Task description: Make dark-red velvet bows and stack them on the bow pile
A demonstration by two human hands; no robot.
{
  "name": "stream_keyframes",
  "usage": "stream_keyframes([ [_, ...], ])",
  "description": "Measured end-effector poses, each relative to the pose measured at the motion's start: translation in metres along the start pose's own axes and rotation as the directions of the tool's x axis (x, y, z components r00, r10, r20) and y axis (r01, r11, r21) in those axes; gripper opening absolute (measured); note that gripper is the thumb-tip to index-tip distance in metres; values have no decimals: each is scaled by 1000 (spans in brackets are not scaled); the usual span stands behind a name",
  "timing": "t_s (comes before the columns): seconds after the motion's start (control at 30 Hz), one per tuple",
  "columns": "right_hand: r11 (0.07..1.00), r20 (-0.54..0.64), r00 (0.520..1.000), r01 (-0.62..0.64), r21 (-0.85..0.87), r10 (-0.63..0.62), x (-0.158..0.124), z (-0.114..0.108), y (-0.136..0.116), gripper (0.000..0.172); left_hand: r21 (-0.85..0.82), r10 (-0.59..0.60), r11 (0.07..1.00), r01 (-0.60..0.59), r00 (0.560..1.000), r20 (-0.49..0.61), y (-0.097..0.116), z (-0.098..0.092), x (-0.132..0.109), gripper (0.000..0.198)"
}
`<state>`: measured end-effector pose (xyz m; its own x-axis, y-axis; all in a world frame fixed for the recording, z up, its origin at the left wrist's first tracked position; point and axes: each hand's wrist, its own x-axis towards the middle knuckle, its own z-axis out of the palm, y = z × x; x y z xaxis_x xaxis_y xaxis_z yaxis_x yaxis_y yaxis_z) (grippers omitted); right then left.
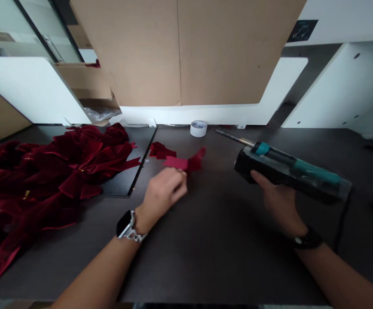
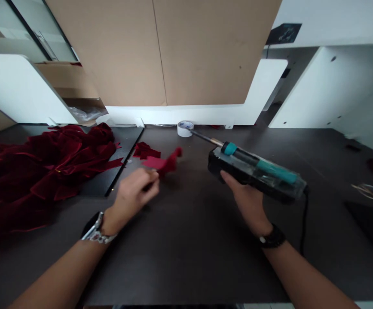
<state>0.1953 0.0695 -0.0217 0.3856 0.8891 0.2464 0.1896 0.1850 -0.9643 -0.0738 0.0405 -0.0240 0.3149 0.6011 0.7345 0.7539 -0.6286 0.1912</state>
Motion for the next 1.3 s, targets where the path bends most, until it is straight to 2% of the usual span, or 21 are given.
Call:
stream_keyframes([
  [0.03, 1000, -79, 997, 4, 18, -3, 4, 1, 0, 46, -50, 94, 995, -88, 987, 134, 8, 6, -1, 11],
  [0.1, 995, -175, 984, 30, 95, -13, 13, 2, 2, 44, -166, 210, 973, -162, 921, 330, 21, 17, -4, 16],
  [0.17, 983, -180, 983, 75, 165, -45, 22, 3, 5, 43, -256, 243, 956, -139, 866, 438, 29, 25, -6, 19],
  [0.2, 978, -182, 981, 94, 188, -59, 25, 3, 7, 43, -286, 238, 952, -111, 853, 464, 30, 27, -7, 19],
  [0.33, 972, -155, 986, 91, 219, -57, 32, 1, 11, 46, -366, 193, 930, 14, 831, 522, 31, 24, -7, 13],
  [0.4, 970, -132, 989, 88, 225, -59, 31, 0, 11, 46, -394, 198, 918, 40, 815, 544, 33, 20, -6, 11],
  [0.57, 964, -106, 994, 63, 258, -37, 31, 1, 14, 45, -383, 259, 924, -10, 751, 607, 47, 12, -2, 13],
  [0.67, 969, -93, 995, 56, 242, -34, 32, 1, 18, 45, -314, 225, 949, -26, 753, 619, 55, 10, 2, 22],
  [0.77, 971, -75, 996, 58, 231, -41, 32, 2, 21, 44, -296, 176, 955, 30, 746, 642, 58, 11, 9, 19],
  [0.83, 970, -65, 997, 54, 239, -40, 31, 2, 21, 44, -332, 173, 939, 92, 707, 685, 57, 13, 16, 12],
  [0.93, 970, -53, 998, 36, 241, -24, 30, 3, 20, 47, -358, 202, 922, 146, 608, 768, 54, 16, 32, 11],
  [1.1, 976, -67, 998, 7, 220, 8, 29, 3, 21, 49, -275, 167, 945, 179, 459, 873, 58, 26, 58, 14],
  [1.17, 978, -47, 999, 16, 207, -6, 29, 2, 20, 47, -239, 137, 951, 199, 421, 897, 63, 30, 62, 16],
  [1.23, 980, -44, 999, 30, 196, -21, 29, 1, 20, 47, -195, 96, 961, 195, 429, 898, 69, 33, 61, 17],
  [1.3, 981, -59, 998, 31, 192, -20, 31, 0, 20, 48, -157, 63, 974, 164, 470, 880, 72, 32, 57, 17],
])
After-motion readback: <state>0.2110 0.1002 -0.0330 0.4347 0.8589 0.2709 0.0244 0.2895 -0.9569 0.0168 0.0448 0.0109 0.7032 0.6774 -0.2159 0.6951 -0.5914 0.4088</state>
